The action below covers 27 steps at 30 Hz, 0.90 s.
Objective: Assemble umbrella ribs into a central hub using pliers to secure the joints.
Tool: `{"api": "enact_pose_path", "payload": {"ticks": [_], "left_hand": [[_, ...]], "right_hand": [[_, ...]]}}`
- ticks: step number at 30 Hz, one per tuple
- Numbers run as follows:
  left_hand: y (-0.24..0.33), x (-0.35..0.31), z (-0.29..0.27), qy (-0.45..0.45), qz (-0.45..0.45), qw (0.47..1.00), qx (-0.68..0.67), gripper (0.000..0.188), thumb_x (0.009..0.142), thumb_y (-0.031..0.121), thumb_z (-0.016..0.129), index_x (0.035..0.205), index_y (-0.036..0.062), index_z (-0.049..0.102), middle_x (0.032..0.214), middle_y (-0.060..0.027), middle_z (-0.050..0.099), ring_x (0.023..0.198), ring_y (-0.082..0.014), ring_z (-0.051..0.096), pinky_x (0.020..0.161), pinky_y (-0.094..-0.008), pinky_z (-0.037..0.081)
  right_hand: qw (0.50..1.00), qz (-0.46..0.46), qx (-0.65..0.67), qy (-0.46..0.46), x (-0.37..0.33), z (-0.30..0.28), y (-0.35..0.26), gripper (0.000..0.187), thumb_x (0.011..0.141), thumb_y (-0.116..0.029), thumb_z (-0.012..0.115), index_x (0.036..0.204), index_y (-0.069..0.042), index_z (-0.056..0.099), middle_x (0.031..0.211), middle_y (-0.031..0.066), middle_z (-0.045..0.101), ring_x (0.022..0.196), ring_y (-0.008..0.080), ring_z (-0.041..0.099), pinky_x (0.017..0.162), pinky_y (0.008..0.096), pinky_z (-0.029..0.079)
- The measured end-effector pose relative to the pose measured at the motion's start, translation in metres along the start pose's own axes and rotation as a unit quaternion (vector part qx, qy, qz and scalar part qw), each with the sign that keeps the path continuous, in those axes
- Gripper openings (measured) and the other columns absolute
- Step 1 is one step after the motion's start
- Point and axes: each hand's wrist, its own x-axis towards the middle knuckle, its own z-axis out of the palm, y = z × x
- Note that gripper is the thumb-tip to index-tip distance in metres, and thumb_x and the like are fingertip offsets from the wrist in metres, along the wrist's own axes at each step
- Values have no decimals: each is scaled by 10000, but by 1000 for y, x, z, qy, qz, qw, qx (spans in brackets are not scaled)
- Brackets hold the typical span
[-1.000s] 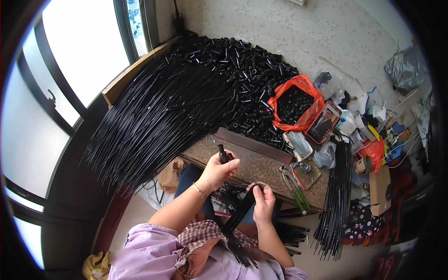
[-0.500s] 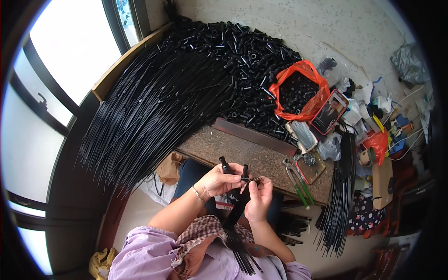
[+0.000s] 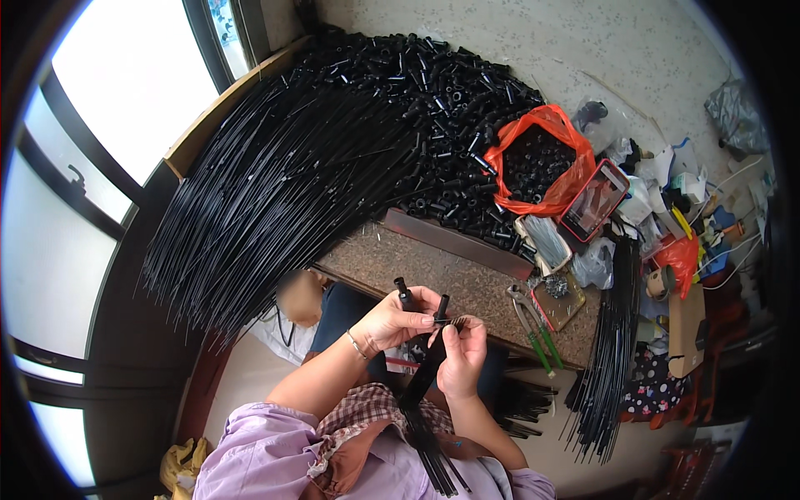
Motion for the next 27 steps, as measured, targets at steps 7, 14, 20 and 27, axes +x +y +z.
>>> {"api": "enact_pose_path", "payload": {"ticks": [7,14,20,27], "left_hand": [[2,-2,-3,-33,-9,999,19,232,748,-30,650,957,-5,554,961,-108,595,847,-170,605,744,-266,528],[6,-8,15,-37,24,997,69,264,758,-22,646,1008,-21,561,918,-93,599,797,-153,599,721,-272,512],[1,-18,30,17,206,889,408,298,703,-41,690,988,-13,605,889,-26,591,800,-101,564,723,-229,470],[-10,-13,16,16,71,992,104,261,695,-19,711,941,18,629,808,-37,626,726,-103,573,696,-223,465]], "right_hand": [[1000,0,-3,9,0,-2,1,182,858,-79,563,980,-31,436,853,56,523,692,125,511,624,250,441],[1000,8,10,-3,-1,-6,0,209,861,-94,577,1004,-24,442,920,31,531,820,77,502,764,220,412],[1000,-5,5,12,-1,-5,0,216,861,-93,578,1016,-28,442,940,31,535,850,78,504,789,220,410],[973,159,134,-97,7,-27,9,169,859,-125,591,971,-58,484,915,-2,538,851,65,502,785,221,410]]}}
